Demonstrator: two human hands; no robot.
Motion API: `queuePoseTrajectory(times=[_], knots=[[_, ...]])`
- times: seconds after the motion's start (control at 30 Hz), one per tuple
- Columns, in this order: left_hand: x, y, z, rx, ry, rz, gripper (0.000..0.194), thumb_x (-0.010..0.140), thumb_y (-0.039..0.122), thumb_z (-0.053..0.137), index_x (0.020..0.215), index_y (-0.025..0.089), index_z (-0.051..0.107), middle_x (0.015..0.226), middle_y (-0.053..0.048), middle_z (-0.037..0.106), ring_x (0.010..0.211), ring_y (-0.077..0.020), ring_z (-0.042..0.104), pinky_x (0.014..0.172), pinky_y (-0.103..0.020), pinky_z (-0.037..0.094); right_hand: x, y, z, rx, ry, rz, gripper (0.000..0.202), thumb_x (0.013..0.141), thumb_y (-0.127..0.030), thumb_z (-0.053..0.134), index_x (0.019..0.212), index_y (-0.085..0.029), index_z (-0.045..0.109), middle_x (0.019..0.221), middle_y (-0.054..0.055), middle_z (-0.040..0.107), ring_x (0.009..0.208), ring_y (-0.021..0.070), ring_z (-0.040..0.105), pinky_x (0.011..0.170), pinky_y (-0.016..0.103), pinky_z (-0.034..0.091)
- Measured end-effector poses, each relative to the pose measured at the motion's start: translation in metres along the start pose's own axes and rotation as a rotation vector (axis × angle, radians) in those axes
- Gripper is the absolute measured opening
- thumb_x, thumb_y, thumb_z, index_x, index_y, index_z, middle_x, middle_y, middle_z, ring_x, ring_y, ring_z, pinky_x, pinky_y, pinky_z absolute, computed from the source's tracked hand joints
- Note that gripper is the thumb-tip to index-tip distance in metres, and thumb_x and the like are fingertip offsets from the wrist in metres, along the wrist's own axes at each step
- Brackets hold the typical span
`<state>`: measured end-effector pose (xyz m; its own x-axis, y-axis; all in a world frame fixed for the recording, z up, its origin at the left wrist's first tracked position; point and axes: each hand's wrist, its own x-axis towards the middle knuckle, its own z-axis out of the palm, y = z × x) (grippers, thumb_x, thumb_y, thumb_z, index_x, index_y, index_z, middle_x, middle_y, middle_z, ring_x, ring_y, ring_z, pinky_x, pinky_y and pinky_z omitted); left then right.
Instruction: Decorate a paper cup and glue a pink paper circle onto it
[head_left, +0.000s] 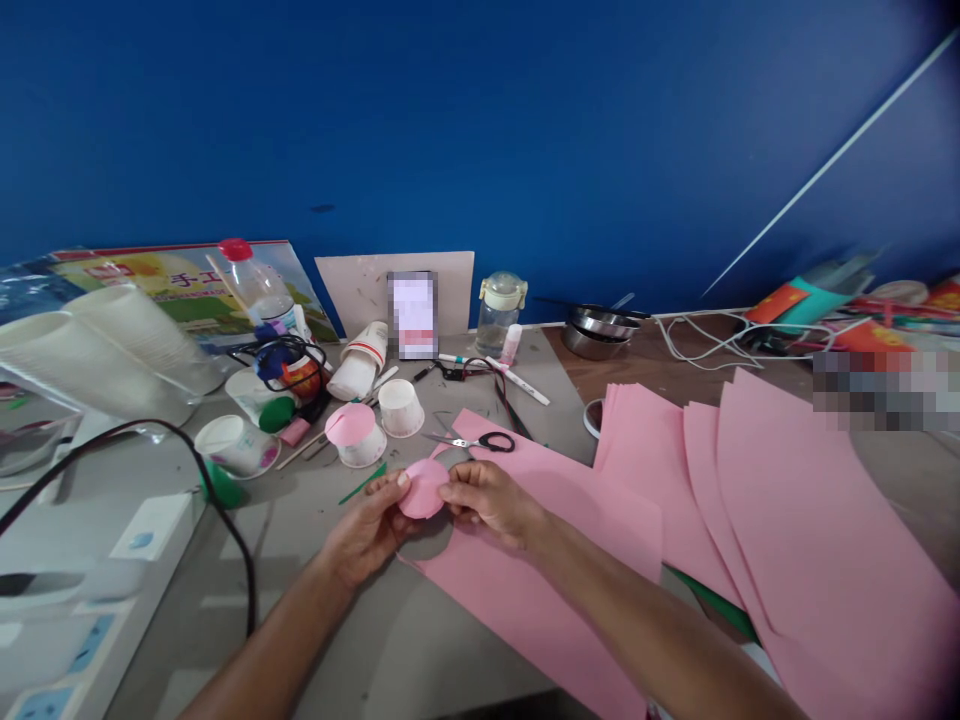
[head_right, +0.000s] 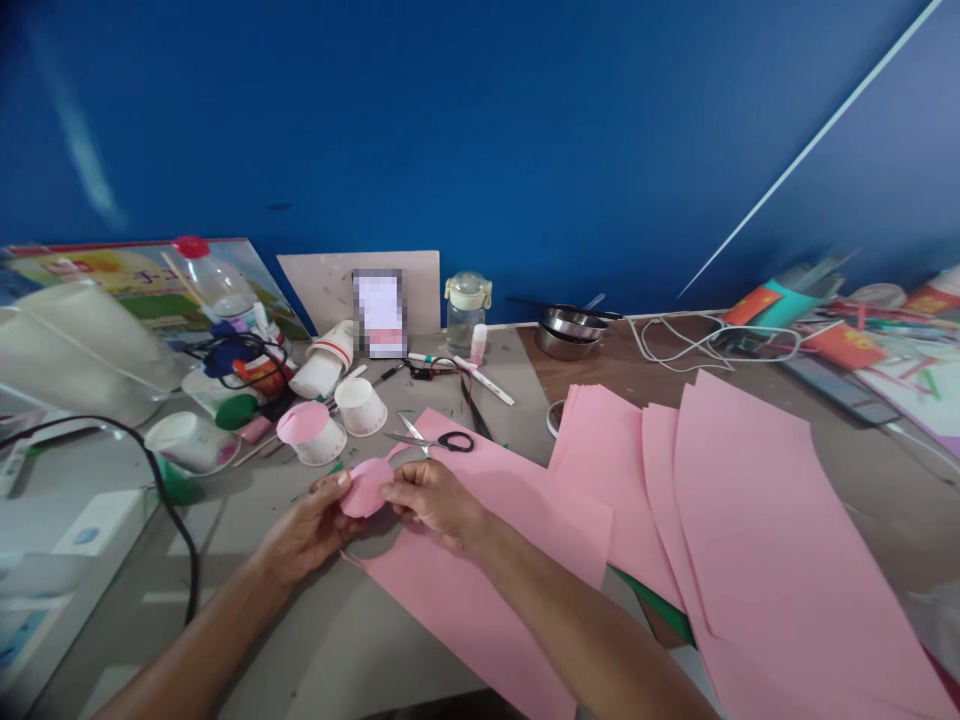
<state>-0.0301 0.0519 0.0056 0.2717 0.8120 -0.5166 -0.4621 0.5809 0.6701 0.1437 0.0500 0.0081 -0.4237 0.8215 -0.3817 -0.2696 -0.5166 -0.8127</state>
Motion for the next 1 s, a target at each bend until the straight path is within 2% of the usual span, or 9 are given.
queuePoseTrajectory(times=[0.1, 0.23, 0.3, 0.4, 0.47, 0.57, 0.7, 0.8, 1.0], knots=[[0.000, -0.001, 0.000, -0.006, -0.043, -0.029, 0.037, 0.048, 0.028, 0.093, 0.053, 0.012, 0.060, 0.040, 0.007, 0.043, 0.039, -0.0016, 0.032, 0.041, -0.016, 0.037, 0.000, -0.001, -0.001, -0.012, -0.006, 0.019, 0.037, 0.061, -0.036, 0.079, 0.056, -0.018, 0.048, 0.048, -0.008, 0.046, 0.043, 0.0034, 0.031, 0.045, 0.021, 0.022], [0.002, -0.004, -0.003, -0.063, -0.059, 0.002, 0.034, 0.051, 0.022, 0.092, 0.053, 0.012, 0.060, 0.039, 0.007, 0.043, 0.038, -0.0003, 0.031, 0.041, -0.014, 0.036, 0.001, -0.002, -0.002, 0.026, 0.030, 0.028, 0.038, 0.061, -0.038, 0.079, 0.056, -0.018, 0.047, 0.046, -0.008, 0.046, 0.042, 0.0030, 0.030, 0.044, 0.021, 0.021], [0.003, -0.004, -0.005, -0.072, -0.052, -0.002, 0.031, 0.052, 0.023, 0.092, 0.059, 0.012, 0.064, 0.043, 0.006, 0.050, 0.039, -0.0021, 0.038, 0.043, -0.015, 0.041, 0.001, -0.003, -0.002, 0.022, 0.028, 0.032, 0.039, 0.060, -0.038, 0.080, 0.056, -0.018, 0.047, 0.046, -0.008, 0.047, 0.042, 0.0031, 0.031, 0.044, 0.021, 0.021], [0.003, -0.003, -0.007, -0.081, -0.014, -0.030, 0.036, 0.049, 0.027, 0.093, 0.072, 0.013, 0.071, 0.059, -0.001, 0.067, 0.049, -0.0091, 0.056, 0.049, -0.020, 0.051, 0.002, -0.003, -0.004, -0.019, 0.006, 0.022, 0.039, 0.060, -0.039, 0.081, 0.056, -0.017, 0.049, 0.046, -0.008, 0.048, 0.041, 0.0033, 0.034, 0.044, 0.021, 0.023], [0.002, -0.003, -0.008, -0.084, -0.020, -0.057, 0.038, 0.049, 0.029, 0.093, 0.075, 0.013, 0.073, 0.064, -0.003, 0.071, 0.052, -0.0124, 0.061, 0.051, -0.022, 0.053, 0.003, -0.002, -0.006, -0.051, -0.011, 0.028, 0.037, 0.060, -0.039, 0.080, 0.056, -0.017, 0.051, 0.047, -0.007, 0.048, 0.041, 0.0037, 0.036, 0.045, 0.021, 0.025], [0.003, -0.005, -0.010, -0.071, -0.079, -0.099, 0.033, 0.052, 0.027, 0.092, 0.074, 0.011, 0.074, 0.062, -0.004, 0.070, 0.051, -0.0120, 0.061, 0.050, -0.021, 0.053, 0.004, -0.002, -0.007, -0.085, -0.038, 0.067, 0.036, 0.058, -0.038, 0.080, 0.055, -0.017, 0.051, 0.046, -0.008, 0.048, 0.040, 0.0041, 0.037, 0.044, 0.021, 0.026], [0.005, -0.008, -0.012, -0.005, -0.117, -0.135, 0.035, 0.048, 0.024, 0.093, 0.072, 0.007, 0.075, 0.059, -0.005, 0.069, 0.049, -0.0109, 0.060, 0.051, -0.020, 0.052, 0.004, -0.003, -0.007, -0.123, -0.047, 0.104, 0.040, 0.057, -0.039, 0.082, 0.054, -0.017, 0.048, 0.044, -0.008, 0.047, 0.040, 0.0039, 0.037, 0.043, 0.020, 0.026], [0.004, -0.009, -0.012, 0.026, -0.130, -0.140, 0.036, 0.047, 0.025, 0.094, 0.072, 0.007, 0.075, 0.058, -0.005, 0.068, 0.049, -0.0098, 0.058, 0.051, -0.019, 0.052, 0.004, -0.003, -0.008, -0.134, -0.059, 0.110, 0.042, 0.057, -0.040, 0.083, 0.054, -0.017, 0.047, 0.043, -0.009, 0.045, 0.040, 0.0037, 0.036, 0.042, 0.019, 0.024], [0.002, -0.007, -0.008, 0.062, -0.098, -0.154, 0.036, 0.045, 0.025, 0.094, 0.072, 0.009, 0.076, 0.059, -0.005, 0.070, 0.049, -0.0111, 0.059, 0.050, -0.021, 0.053, 0.004, -0.004, -0.011, -0.128, -0.051, 0.117, 0.033, 0.060, -0.034, 0.080, 0.059, -0.016, 0.053, 0.047, -0.007, 0.048, 0.042, 0.0043, 0.041, 0.044, 0.019, 0.028]])
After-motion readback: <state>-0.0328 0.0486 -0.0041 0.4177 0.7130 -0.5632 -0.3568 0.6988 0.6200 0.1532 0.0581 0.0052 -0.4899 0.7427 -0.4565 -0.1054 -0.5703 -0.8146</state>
